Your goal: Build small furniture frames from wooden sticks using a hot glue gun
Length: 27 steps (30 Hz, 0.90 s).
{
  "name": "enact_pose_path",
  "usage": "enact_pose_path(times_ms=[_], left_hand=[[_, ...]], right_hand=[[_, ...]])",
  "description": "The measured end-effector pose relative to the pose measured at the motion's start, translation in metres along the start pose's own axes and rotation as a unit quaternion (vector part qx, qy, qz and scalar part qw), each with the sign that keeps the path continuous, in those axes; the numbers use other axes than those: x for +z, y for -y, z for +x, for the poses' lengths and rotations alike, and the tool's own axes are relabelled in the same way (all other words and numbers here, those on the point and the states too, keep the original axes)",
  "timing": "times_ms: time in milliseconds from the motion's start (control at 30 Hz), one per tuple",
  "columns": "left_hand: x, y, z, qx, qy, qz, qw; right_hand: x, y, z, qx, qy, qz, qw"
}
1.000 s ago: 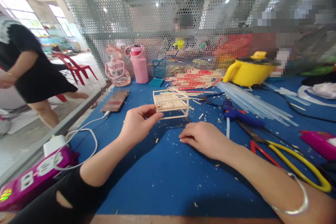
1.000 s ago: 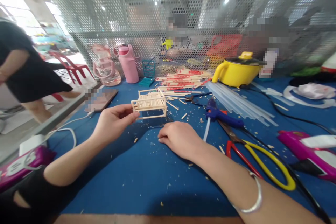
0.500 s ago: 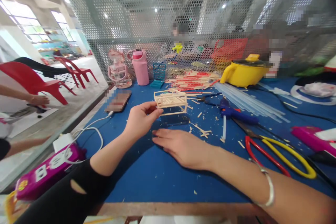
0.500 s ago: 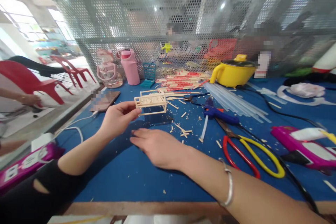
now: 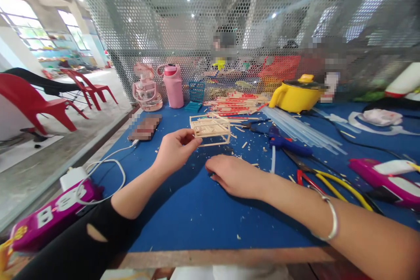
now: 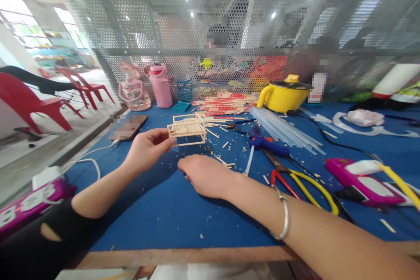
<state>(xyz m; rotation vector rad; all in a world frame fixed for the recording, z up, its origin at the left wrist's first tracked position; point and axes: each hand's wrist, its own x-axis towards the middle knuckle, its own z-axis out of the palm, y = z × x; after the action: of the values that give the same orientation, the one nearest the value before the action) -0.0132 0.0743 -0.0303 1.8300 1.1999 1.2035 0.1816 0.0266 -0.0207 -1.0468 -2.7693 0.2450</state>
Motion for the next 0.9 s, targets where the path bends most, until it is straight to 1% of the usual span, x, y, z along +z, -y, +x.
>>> enact_pose_path(times_ms=[167, 333, 400, 467, 500, 567, 633, 700, 800, 900], left_hand=[[-0.002, -0.001, 0.000, -0.001, -0.003, 0.012, 1.000], [-0.003, -0.003, 0.000, -0.011, 0.000, 0.015, 1.000], [-0.003, -0.003, -0.001, -0.011, 0.000, 0.012, 1.000], [-0.003, -0.004, -0.001, -0.008, 0.002, 0.008, 1.000], [-0.003, -0.004, -0.001, -0.007, 0.004, 0.011, 1.000], [-0.005, -0.004, -0.001, -0.012, 0.009, 0.025, 1.000], [-0.006, -0.003, -0.002, -0.017, 0.013, 0.042, 0.999], [-0.008, -0.003, -0.002, -0.017, 0.013, 0.050, 0.999], [-0.008, -0.002, -0.002, -0.014, 0.008, 0.047, 0.999], [-0.007, -0.002, -0.001, -0.013, 0.005, 0.041, 0.999]], right_hand=[[0.004, -0.001, 0.010, 0.027, -0.001, 0.013, 1.000], [-0.005, -0.003, 0.007, 0.060, -0.007, 0.037, 0.997], [-0.009, -0.002, 0.004, 0.072, -0.021, 0.021, 0.997], [-0.012, -0.003, 0.001, 0.084, -0.029, -0.023, 0.996], [-0.013, -0.003, 0.000, 0.095, -0.022, -0.047, 0.994], [-0.017, -0.007, -0.004, 0.128, 0.018, -0.080, 0.988], [-0.023, -0.011, -0.010, 0.164, 0.066, -0.081, 0.981], [-0.031, -0.016, -0.017, 0.189, 0.097, -0.062, 0.975], [-0.042, -0.020, -0.025, 0.205, 0.104, -0.014, 0.973], [-0.047, -0.018, -0.026, 0.201, 0.098, 0.053, 0.973]])
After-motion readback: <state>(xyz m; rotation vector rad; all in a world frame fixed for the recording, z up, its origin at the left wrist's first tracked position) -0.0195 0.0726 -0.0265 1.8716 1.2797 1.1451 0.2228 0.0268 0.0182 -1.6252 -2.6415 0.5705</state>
